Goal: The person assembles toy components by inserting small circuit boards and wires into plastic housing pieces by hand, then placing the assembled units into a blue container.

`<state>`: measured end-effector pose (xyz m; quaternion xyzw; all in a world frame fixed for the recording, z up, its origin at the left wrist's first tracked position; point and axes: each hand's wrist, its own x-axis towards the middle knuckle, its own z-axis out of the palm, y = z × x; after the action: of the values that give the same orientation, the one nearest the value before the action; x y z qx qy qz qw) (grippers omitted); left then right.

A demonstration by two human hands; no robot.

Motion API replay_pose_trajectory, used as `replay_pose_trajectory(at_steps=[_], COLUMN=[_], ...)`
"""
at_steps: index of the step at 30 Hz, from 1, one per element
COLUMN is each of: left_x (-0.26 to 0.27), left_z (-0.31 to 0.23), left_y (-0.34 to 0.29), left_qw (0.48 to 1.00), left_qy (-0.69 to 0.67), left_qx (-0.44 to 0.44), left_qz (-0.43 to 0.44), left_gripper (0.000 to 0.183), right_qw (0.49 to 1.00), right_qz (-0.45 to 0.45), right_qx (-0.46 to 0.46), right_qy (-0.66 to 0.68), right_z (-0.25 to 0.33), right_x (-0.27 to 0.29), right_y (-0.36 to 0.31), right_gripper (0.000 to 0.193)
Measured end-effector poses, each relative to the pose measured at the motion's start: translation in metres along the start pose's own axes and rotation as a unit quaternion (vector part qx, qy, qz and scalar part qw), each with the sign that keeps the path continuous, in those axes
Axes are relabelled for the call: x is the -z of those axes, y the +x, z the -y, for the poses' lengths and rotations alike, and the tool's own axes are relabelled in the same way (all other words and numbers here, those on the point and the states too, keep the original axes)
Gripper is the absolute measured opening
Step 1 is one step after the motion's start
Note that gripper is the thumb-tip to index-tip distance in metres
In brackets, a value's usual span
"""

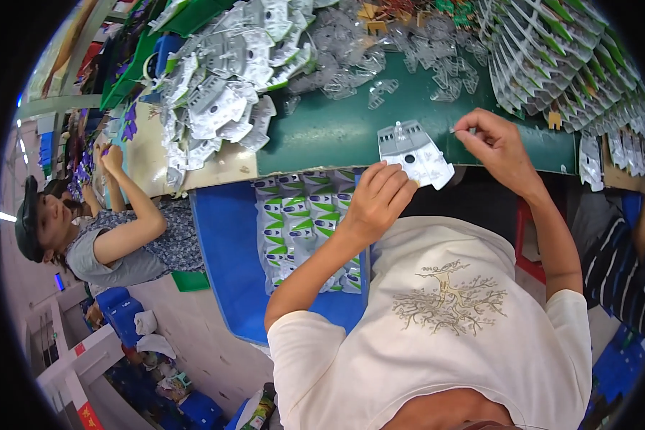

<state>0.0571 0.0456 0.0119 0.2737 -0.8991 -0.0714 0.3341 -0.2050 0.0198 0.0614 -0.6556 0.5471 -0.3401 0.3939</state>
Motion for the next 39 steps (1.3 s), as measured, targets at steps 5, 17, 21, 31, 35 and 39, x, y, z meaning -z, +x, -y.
replay_pose_trajectory(at_steps=[5,17,21,31,35,39], left_x=[-0.017,-0.002,-0.017,-0.011,-0.005,0.001], left_z=[-0.004,0.061,0.076,0.05,0.052,0.043], left_y=[0.003,0.034,0.062,0.036,0.03,0.035], left_qw=[1.0,0.938,0.97,0.988,0.994,0.989], left_qy=[0.004,-0.233,-0.035,0.025,0.067,-0.063], left_qx=[0.014,0.238,0.221,0.151,0.081,0.131], left_qz=[0.018,-0.092,-0.093,0.01,0.013,-0.04], left_gripper=[0.024,0.025,0.031,0.037,0.041,0.036], right_qw=[0.968,0.93,0.927,0.918,0.924,0.922], right_qz=[-0.028,0.091,0.086,0.059,0.052,0.066], right_qx=[0.206,0.225,0.231,0.216,0.219,0.219], right_qy=[-0.139,-0.274,-0.281,-0.327,-0.311,-0.311], right_z=[0.001,-0.002,-0.001,-0.003,-0.004,-0.004], right_x=[-0.035,-0.046,-0.044,-0.028,-0.027,-0.023], right_y=[0.009,0.01,0.01,0.0,0.0,0.002], right_gripper=[0.011,0.019,0.021,0.024,0.025,0.026])
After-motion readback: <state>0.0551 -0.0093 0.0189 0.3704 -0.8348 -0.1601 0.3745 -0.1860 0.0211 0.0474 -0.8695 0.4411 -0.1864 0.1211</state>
